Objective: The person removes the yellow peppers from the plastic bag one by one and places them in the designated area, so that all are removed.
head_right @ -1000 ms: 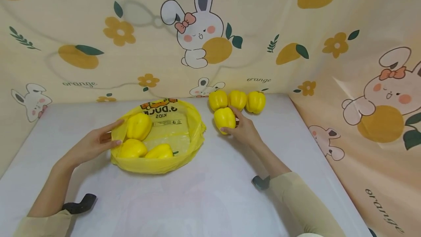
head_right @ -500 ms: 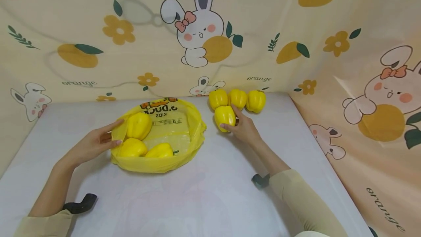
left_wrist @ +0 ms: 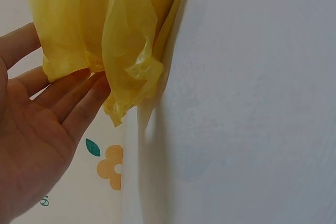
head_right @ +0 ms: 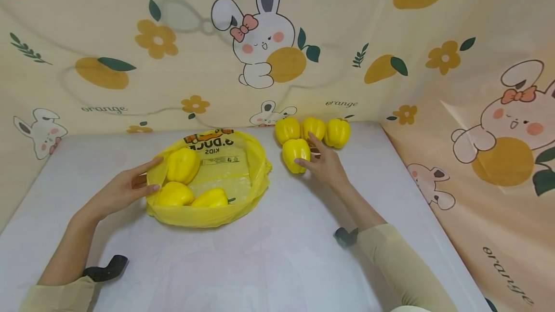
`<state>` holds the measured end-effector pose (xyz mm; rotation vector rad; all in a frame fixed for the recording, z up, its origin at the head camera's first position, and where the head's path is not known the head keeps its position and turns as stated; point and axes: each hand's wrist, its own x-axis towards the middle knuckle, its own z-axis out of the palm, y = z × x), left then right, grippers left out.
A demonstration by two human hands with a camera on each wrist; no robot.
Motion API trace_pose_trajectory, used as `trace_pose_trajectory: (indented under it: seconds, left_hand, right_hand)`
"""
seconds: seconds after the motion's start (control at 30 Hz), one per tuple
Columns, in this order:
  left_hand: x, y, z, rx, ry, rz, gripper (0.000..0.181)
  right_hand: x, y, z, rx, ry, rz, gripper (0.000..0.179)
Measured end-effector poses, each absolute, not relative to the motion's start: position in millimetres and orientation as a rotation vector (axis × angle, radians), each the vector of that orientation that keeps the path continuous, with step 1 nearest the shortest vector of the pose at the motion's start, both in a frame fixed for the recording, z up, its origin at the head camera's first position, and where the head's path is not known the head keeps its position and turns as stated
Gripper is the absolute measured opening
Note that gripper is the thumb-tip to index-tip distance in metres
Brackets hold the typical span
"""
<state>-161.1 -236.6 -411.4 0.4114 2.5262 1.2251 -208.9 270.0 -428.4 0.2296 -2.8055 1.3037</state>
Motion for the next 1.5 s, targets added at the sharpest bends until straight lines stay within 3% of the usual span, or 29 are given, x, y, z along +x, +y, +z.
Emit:
trace_pose_trajectory:
  seconds: [0.8, 1.5]
  left_hand:
    - [-161.1, -236.8, -410.8, 0.43, 2.522, 1.256, 0.076]
    - [-159.7, -238.1, -415.7, 0.436, 2.513, 1.267, 0.079]
  right_hand:
    - [-203.9, 237.1, -404.2, 0.575, -2.561, 1.23, 0.065]
    - [-192.4, 184.9, -399.9, 0.812, -2.48, 1.401, 0.064]
